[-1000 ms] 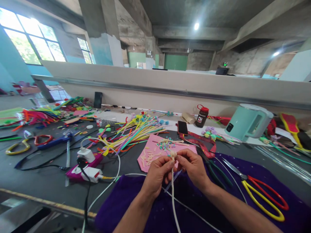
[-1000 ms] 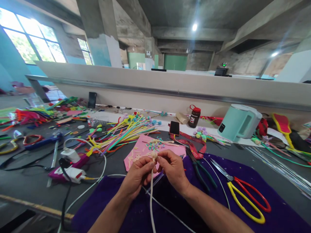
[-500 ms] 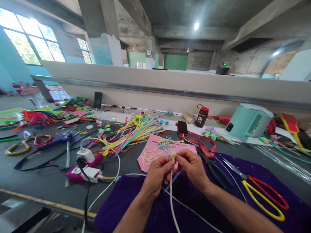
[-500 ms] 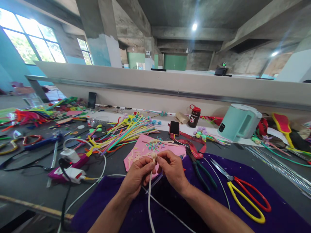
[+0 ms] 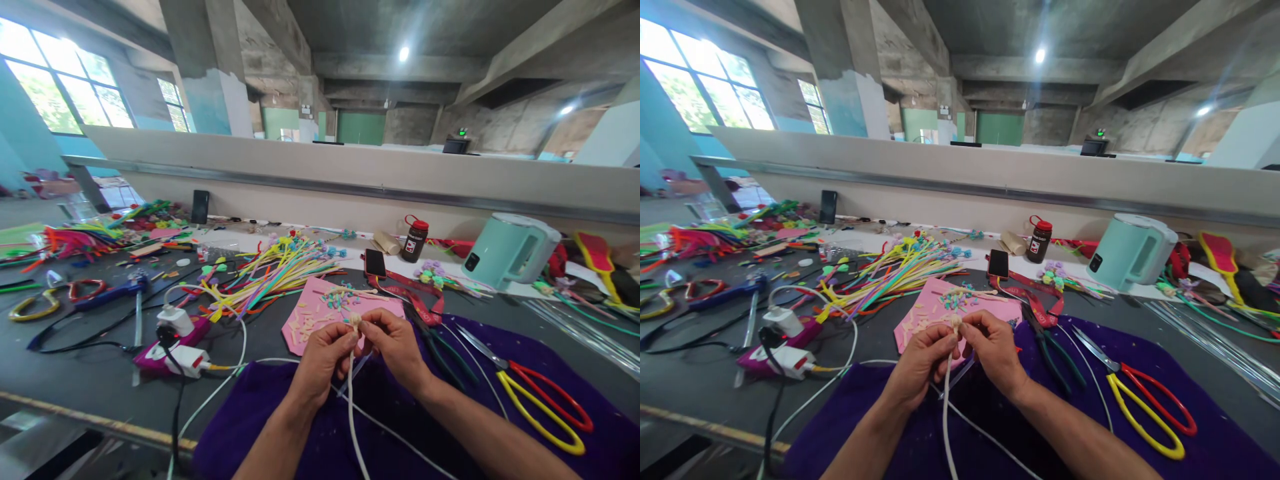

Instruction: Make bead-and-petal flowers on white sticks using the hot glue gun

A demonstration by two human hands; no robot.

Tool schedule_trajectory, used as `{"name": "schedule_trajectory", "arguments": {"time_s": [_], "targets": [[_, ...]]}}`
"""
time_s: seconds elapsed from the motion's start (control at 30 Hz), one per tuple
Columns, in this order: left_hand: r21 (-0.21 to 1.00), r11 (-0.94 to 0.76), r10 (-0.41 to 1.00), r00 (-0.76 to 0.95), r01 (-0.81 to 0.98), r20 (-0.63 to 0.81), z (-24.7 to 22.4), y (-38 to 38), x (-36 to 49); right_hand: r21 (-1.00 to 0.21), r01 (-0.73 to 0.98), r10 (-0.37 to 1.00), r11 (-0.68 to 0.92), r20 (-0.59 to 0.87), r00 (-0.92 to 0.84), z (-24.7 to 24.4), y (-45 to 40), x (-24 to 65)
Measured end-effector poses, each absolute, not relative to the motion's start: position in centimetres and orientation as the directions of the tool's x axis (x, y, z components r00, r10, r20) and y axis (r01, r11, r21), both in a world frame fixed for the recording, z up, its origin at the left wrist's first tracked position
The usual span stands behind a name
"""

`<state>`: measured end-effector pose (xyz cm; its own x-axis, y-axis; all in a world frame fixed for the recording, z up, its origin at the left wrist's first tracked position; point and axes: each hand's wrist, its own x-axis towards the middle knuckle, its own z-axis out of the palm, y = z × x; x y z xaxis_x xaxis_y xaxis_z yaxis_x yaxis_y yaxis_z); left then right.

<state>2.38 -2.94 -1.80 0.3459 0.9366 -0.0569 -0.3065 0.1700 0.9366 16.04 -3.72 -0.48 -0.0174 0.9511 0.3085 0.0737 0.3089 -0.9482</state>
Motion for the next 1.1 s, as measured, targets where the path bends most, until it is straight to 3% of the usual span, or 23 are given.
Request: {"name": "schedule_trajectory", "arguments": {"time_s": [0.3,0.7,0.87,1.1], "targets": [[0.864,0.256,0.929,0.359,-0.434,-0.096,-1.7,-2.4,1.8,-0.968,-0.049,0.968,0.246,0.248,-0.032,-0.5,-3.6,16.2],[0.788,0.303,0.932,0.34,-0.536,-0.127,-1.5,-2.0,0.8,-0.975,-0.001,0.974,0.222,0.222,-0.047,-0.3,-3.1,16.9],[0.672,0.26,0.95,0.31,-0.693,-0.048,-0.9,-1.8,-1.4,-0.965,0.144,0.963,0.22,0.191,-0.193,1.2,-3.8,18.5],[0.661,0.175,0.984,0.149,-0.73,-0.096,-2.5,-3.3,-2.8,-0.846,0.482,0.915,0.228,0.015,-0.404,0.9,-2.6,20.6]]}}
